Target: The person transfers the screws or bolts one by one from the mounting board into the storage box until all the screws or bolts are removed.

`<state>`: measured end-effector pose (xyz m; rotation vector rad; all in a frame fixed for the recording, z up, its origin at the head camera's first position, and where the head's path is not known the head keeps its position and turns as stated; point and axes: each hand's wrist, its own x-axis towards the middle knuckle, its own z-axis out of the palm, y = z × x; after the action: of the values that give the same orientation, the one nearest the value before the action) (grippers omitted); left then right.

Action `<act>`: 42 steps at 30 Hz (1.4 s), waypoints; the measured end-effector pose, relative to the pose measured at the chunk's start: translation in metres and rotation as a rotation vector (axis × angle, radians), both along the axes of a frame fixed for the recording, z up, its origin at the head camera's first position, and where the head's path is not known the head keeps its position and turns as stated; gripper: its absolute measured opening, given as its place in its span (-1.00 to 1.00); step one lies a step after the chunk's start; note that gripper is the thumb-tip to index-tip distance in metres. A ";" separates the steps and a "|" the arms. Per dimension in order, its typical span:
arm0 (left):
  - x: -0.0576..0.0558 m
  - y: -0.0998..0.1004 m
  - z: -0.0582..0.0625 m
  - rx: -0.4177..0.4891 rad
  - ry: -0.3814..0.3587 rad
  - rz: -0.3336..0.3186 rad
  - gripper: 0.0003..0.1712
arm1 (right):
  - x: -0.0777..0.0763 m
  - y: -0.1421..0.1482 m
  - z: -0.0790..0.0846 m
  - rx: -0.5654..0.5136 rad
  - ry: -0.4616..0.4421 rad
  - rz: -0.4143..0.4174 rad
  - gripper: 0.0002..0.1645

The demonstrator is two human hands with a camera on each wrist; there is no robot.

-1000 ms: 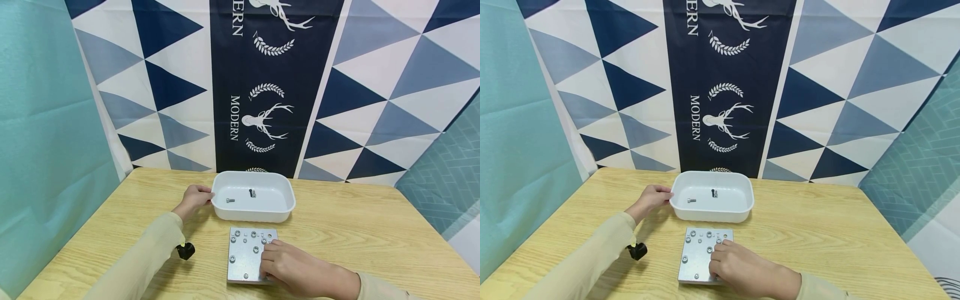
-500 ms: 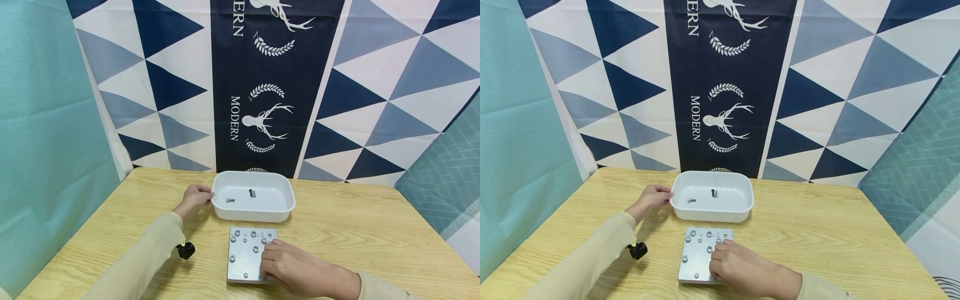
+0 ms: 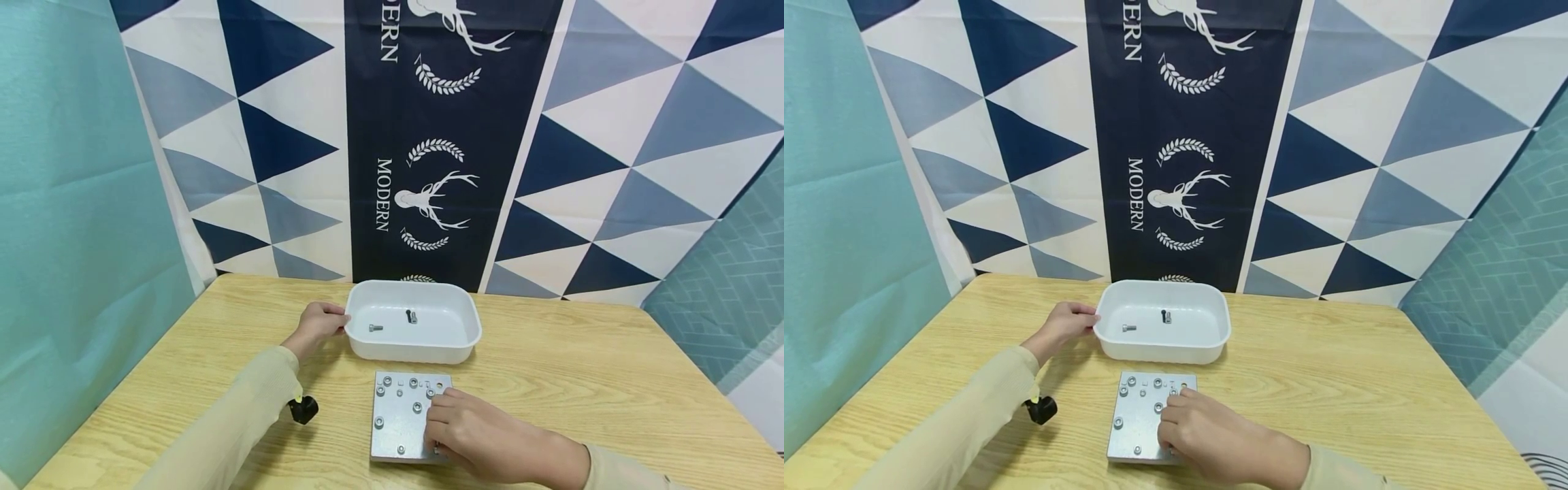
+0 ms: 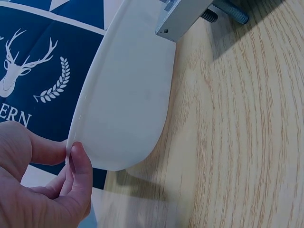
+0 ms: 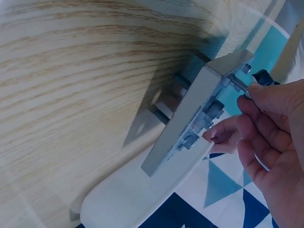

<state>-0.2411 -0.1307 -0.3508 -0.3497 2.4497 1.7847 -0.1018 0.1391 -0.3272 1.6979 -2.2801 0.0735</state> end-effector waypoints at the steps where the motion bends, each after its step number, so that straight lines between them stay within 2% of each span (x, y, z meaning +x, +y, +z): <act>1: 0.000 0.000 0.000 -0.001 -0.002 0.002 -0.72 | 0.000 0.000 0.001 0.006 -0.005 -0.003 -0.80; 9: 0.000 0.000 -0.001 -0.007 -0.004 0.001 -0.73 | -0.001 -0.002 0.007 0.062 -0.078 -0.028 -0.99; 20: 0.000 0.000 -0.001 -0.003 -0.001 0.002 -0.74 | -0.003 -0.004 0.010 0.060 -0.077 -0.032 -0.96; 22: 0.000 0.000 -0.001 0.002 -0.004 0.006 -0.74 | -0.003 -0.004 0.011 0.051 -0.050 -0.023 -0.98; 27: 0.000 0.001 -0.001 0.010 -0.003 0.011 -0.74 | -0.006 -0.005 0.014 0.025 0.012 -0.007 -0.82; 42: 0.000 0.001 0.000 0.001 -0.005 0.001 -0.74 | -0.019 -0.004 0.026 0.004 0.018 -0.032 -0.80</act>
<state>-0.2412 -0.1297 -0.3503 -0.3549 2.4456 1.7826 -0.1208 0.1347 -0.3011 1.6567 -2.2948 0.0468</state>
